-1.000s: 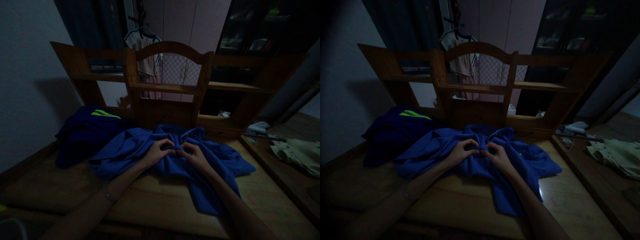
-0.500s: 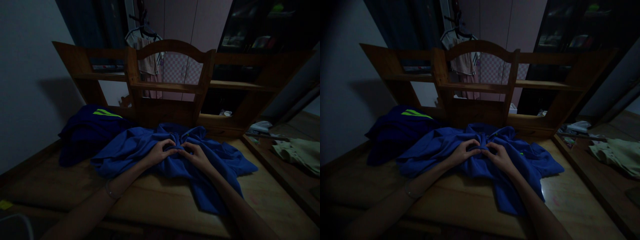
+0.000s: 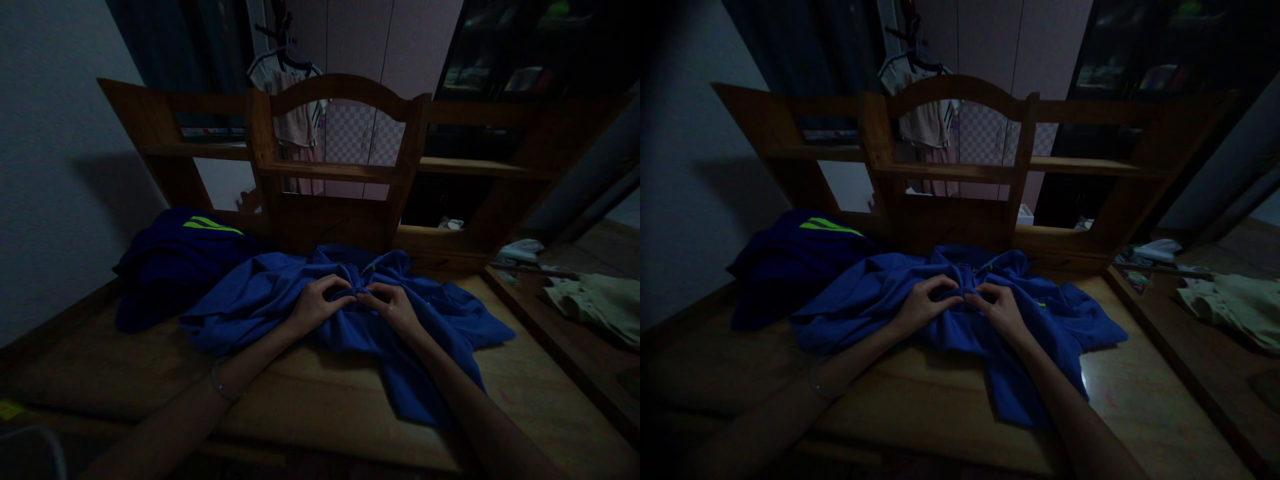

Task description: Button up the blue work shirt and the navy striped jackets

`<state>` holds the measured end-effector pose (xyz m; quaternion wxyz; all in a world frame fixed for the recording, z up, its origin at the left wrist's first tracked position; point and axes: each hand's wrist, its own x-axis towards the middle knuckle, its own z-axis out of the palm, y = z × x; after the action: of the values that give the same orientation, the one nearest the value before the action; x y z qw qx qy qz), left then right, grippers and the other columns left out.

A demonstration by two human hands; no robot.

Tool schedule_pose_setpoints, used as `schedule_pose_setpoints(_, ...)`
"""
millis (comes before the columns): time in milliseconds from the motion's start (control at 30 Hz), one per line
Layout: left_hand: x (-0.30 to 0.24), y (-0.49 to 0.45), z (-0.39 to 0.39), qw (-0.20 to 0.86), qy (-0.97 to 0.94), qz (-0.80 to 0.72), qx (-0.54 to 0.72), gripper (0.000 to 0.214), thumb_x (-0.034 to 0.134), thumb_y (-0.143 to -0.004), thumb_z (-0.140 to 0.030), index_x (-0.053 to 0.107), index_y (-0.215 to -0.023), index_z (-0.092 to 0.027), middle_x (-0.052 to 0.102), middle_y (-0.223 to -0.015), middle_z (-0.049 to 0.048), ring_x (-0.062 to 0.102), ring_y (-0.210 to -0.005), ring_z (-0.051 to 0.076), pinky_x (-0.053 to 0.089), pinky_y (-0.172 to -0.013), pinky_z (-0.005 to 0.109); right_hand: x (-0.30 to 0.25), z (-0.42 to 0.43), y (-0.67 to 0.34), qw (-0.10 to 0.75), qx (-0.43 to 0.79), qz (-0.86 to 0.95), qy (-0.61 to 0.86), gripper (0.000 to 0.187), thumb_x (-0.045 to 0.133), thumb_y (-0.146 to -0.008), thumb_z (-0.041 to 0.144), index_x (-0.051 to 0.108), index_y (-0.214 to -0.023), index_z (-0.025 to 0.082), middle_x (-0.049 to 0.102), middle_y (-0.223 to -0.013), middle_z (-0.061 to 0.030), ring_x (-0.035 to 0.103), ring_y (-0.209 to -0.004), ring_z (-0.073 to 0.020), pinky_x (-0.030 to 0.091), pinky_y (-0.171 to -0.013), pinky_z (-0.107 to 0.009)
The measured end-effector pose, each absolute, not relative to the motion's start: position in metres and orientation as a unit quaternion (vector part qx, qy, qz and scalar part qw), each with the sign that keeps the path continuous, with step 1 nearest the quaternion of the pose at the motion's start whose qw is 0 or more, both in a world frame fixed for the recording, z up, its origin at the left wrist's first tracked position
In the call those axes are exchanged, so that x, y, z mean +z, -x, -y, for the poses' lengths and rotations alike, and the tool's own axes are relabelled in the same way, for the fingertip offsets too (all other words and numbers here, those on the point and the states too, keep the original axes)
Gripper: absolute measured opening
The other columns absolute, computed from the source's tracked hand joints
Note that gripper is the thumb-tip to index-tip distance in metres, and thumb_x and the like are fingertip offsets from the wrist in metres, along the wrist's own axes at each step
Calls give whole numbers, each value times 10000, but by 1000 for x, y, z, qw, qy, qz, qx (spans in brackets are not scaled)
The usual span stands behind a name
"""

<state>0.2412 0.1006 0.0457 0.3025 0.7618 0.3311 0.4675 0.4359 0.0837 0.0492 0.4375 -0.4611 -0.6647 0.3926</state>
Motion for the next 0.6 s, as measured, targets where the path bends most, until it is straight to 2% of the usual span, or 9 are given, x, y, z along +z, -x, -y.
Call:
schedule_pose_setpoints(233, 47, -242, -97, 192, -802, -279, 492, 134, 636, -821, -270, 630, -885, -153, 637, -880, 44, 598, -858, 152, 471, -795, 279, 54, -81, -434, 441, 366, 678, 461, 243, 611, -801, 395, 671, -770, 162, 611, -711, 2, 540, -651, -136, 388, -588, -235)
schedule_pose_setpoints(433, 45, -241, -97, 121, -821, -256, 496, 66, 589, -849, -183, 619, -901, -158, 639, -885, 41, 592, -877, 145, 463, -840, 302, 57, -74, -429, 440, 216, 730, 476, 193, 569, -852, 335, 675, -816, 178, 640, -755, -8, 566, -694, -148, 407, -650, -257)
schedule_pose_setpoints(600, 47, -239, -91, 57, -828, -255, 496, 93, 570, -856, -158, 588, -948, -155, 625, -917, 46, 581, -905, 146, 468, -845, 308, 60, -70, -428, 450, 180, 749, 451, 146, 560, -864, 292, 648, -831, 179, 612, -758, -4, 555, -686, -135, 410, -652, -253)
